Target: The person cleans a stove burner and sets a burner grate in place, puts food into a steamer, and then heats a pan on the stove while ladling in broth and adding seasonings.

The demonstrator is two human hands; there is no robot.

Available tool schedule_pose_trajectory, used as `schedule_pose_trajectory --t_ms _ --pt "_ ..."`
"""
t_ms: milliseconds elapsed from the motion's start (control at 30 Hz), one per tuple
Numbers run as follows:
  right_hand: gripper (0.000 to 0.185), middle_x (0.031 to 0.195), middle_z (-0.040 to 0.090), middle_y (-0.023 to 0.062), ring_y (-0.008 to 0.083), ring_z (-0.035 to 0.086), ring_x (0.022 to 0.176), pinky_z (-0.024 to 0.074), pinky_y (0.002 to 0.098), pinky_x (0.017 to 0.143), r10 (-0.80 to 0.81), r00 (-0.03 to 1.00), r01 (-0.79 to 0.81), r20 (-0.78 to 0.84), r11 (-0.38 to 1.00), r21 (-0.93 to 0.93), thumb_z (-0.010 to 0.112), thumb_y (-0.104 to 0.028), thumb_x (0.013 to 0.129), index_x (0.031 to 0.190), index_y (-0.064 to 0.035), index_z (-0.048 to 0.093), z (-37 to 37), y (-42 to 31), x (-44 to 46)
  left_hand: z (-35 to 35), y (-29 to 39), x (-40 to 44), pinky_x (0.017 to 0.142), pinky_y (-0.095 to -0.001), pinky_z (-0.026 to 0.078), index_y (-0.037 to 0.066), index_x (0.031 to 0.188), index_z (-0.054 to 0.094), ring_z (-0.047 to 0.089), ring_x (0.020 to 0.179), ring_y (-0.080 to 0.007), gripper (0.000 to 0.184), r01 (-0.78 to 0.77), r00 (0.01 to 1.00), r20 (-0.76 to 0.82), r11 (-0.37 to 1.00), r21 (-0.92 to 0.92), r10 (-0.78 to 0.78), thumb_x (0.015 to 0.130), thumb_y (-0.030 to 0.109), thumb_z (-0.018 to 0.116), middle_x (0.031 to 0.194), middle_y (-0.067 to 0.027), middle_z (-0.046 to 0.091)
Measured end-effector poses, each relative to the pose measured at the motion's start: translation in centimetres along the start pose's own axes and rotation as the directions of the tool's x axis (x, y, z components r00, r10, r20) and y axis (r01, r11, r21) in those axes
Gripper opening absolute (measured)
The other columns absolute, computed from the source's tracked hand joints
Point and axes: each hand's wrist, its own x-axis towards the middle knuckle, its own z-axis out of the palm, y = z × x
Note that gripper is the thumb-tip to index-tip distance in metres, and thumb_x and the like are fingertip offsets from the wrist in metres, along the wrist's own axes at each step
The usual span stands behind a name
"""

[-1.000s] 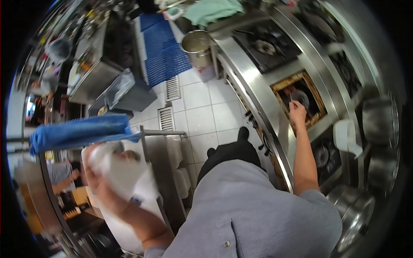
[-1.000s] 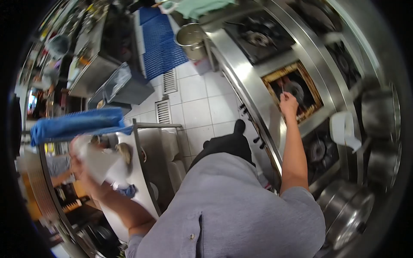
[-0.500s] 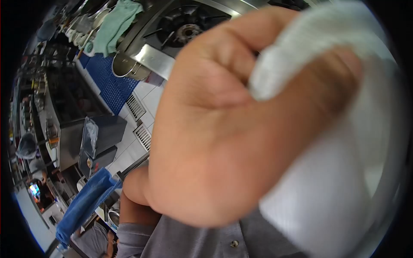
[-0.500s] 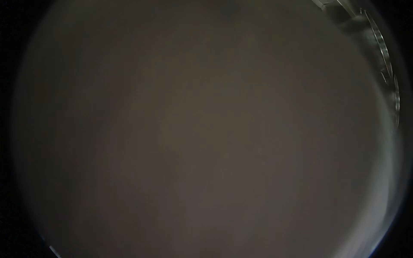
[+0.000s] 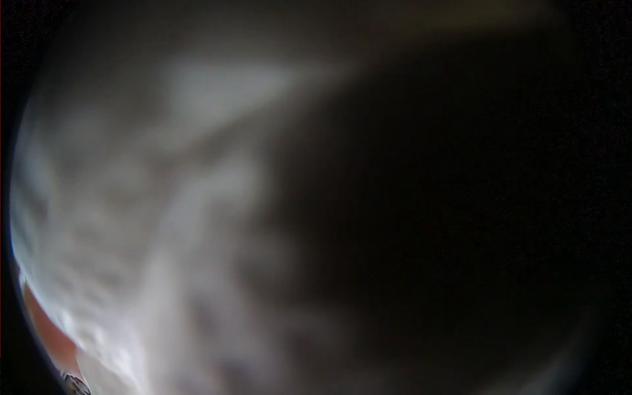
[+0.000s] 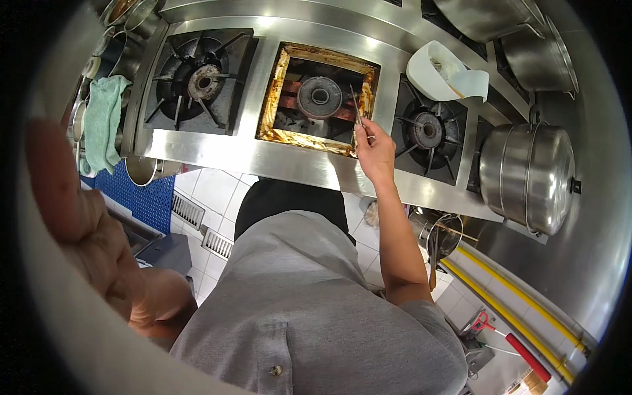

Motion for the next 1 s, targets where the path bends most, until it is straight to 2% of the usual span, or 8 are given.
schedule_pose_trajectory --t_ms 67,200,300,400,533,667,800,1000 --pt "0.03 0.074 0.066 0.0067 0.0088 0.056 0.056 0.0464 0.0266 0.053 0.047 0.999 -0.046 -0.026 0.998 0.03 0.063 -0.017 0.094 0.118 0.0012 0.065 0.9 -0.9 -0.8 -0.7 0.5 0.0 0.066 -0.0234 0.053 -0.002 0.112 0.055 0.065 0.073 -0.0112 0.025 -0.001 1.0 0.018 1.0 -0.008 0.001 0.093 0.014 0.062 0.092 -0.0089 0.067" --pt "0.03 0.074 0.065 0.0053 0.0079 0.056 0.056 0.0456 0.0257 0.051 0.031 1.0 -0.031 0.003 0.999 -0.006 0.063 -0.017 0.094 0.117 0.0015 0.065 2.4 -2.3 -1.2 -1.8 1.2 0.1 0.066 -0.0236 0.053 -0.003 0.112 0.055 0.065 0.074 -0.0115 0.026 -0.013 0.999 0.036 1.0 -0.012 0.013 0.093 0.014 0.061 0.092 -0.0093 0.067" --pt "0.03 0.075 0.065 0.0047 0.0077 0.056 0.056 0.0444 0.0252 0.049 -0.043 0.998 0.047 -0.051 0.995 0.091 0.063 -0.017 0.095 0.118 0.0007 0.065 3.1 -1.9 -0.7 -2.1 1.4 0.4 0.067 -0.0238 0.053 -0.003 0.112 0.055 0.065 0.074 -0.0118 0.026 -0.021 0.999 0.046 1.0 -0.001 0.021 0.093 0.013 0.061 0.093 -0.0097 0.067" --pt "0.031 0.077 0.066 0.005 0.0079 0.056 0.056 0.0439 0.0251 0.048 0.019 0.999 -0.017 -0.029 0.998 0.065 0.063 -0.018 0.095 0.119 0.0012 0.064 1.9 -2.0 -0.1 -2.1 1.0 0.6 0.067 -0.024 0.053 -0.003 0.113 0.055 0.065 0.074 -0.0121 0.026 -0.036 0.998 0.059 0.999 0.0 0.036 0.093 0.013 0.061 0.093 -0.01 0.067" --pt "0.033 0.077 0.066 0.0053 0.0075 0.055 0.055 0.0445 0.0252 0.05 -0.005 0.999 0.005 -0.048 1.0 0.002 0.063 -0.02 0.095 0.119 0.0036 0.063 -0.2 -3.2 0.1 -1.6 0.7 1.1 0.068 -0.0243 0.054 -0.003 0.113 0.054 0.065 0.075 -0.0124 0.026 -0.022 0.998 0.059 1.0 0.008 0.021 0.093 0.012 0.06 0.094 -0.0104 0.067" --pt "0.034 0.077 0.066 0.0054 0.0083 0.056 0.056 0.0446 0.0251 0.052 0.025 0.998 -0.022 -0.063 0.999 0.047 0.062 -0.02 0.095 0.121 0.0023 0.063 -1.0 -1.2 1.2 -1.4 0.2 1.9 0.068 -0.0245 0.054 -0.004 0.114 0.054 0.066 0.075 -0.0128 0.027 -0.022 0.996 0.085 1.0 0.019 0.021 0.093 0.012 0.06 0.094 -0.0109 0.067" --pt "0.034 0.076 0.066 0.0058 0.0087 0.057 0.057 0.0457 0.0257 0.054 0.028 0.998 -0.03 -0.054 0.999 -0.038 0.063 -0.02 0.094 0.12 0.0015 0.063 -1.4 -2.0 1.9 -1.3 0.2 2.2 0.069 -0.0248 0.054 -0.004 0.114 0.054 0.066 0.076 -0.0131 0.027 -0.017 0.998 0.061 1.0 0.02 0.016 0.092 0.011 0.06 0.095 -0.0113 0.067" --pt "0.032 0.078 0.066 0.0085 0.0125 0.058 0.059 0.0466 0.0292 0.056 -0.062 0.998 0.062 0.004 0.996 -0.059 0.062 -0.02 0.094 0.118 0.0015 0.064 -2.9 -0.1 4.3 0.0 -0.9 2.8 0.069 -0.0251 0.054 -0.005 0.115 0.053 0.066 0.077 -0.0137 0.028 -0.041 0.999 0.026 0.997 0.066 0.039 0.092 0.01 0.059 0.096 -0.012 0.067"
